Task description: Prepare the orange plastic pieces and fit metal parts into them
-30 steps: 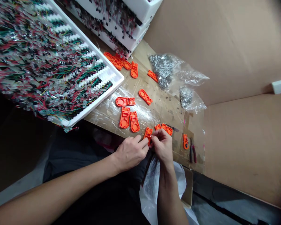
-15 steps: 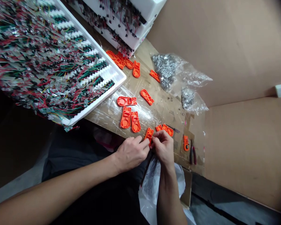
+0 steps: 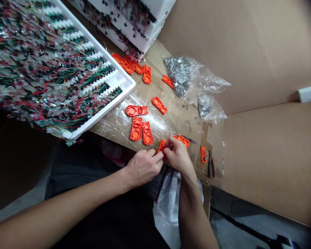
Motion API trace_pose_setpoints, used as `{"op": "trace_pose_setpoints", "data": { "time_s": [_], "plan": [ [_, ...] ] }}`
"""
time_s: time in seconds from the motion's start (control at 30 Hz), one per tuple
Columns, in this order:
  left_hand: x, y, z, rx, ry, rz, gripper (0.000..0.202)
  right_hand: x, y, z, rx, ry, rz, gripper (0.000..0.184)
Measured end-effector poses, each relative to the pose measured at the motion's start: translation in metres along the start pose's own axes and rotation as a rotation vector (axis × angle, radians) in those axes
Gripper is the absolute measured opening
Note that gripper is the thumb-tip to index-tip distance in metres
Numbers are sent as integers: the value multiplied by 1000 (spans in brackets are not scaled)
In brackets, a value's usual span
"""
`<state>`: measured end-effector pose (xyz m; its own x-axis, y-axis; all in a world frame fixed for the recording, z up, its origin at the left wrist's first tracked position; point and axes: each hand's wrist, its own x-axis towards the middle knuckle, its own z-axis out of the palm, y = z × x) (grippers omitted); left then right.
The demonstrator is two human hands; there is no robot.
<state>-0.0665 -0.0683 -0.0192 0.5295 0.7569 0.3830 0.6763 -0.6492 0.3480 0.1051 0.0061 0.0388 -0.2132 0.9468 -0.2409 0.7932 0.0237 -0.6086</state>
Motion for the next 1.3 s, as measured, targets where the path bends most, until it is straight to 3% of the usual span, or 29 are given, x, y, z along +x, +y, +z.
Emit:
{"op": "trace_pose_setpoints", "data": {
  "time_s": [0.2,0.3,0.43,0.63,0.8,0.93,1.17,1.3],
  "plan": [
    [1,0,0,13,-18,-1,25,4,-2,-11,180,-146,68,9],
    [1,0,-2,-2,-34,-5,24,-5,0,-20,309,-142,180,18],
    [1,0,-3,-13,-38,-7,23,-13,8,-21,267,-93,254,30],
    [1,1,-3,3,-34,-11,22,-9,16,-10,78,-11,109,20],
    [1,2,-3,9,-39,-12,24,-6,13,-10,-94,11,74,16],
    [1,3,-2,10,-36,-23,25,-9,11,-7,-121,25,54,15],
    [0,5,2,9,-2,-40,22,-24,6,8,-199,183,10,17],
    [-1,4,3,30,18,-19,22,-26,5,10,-212,173,-2,18]
  ]
}}
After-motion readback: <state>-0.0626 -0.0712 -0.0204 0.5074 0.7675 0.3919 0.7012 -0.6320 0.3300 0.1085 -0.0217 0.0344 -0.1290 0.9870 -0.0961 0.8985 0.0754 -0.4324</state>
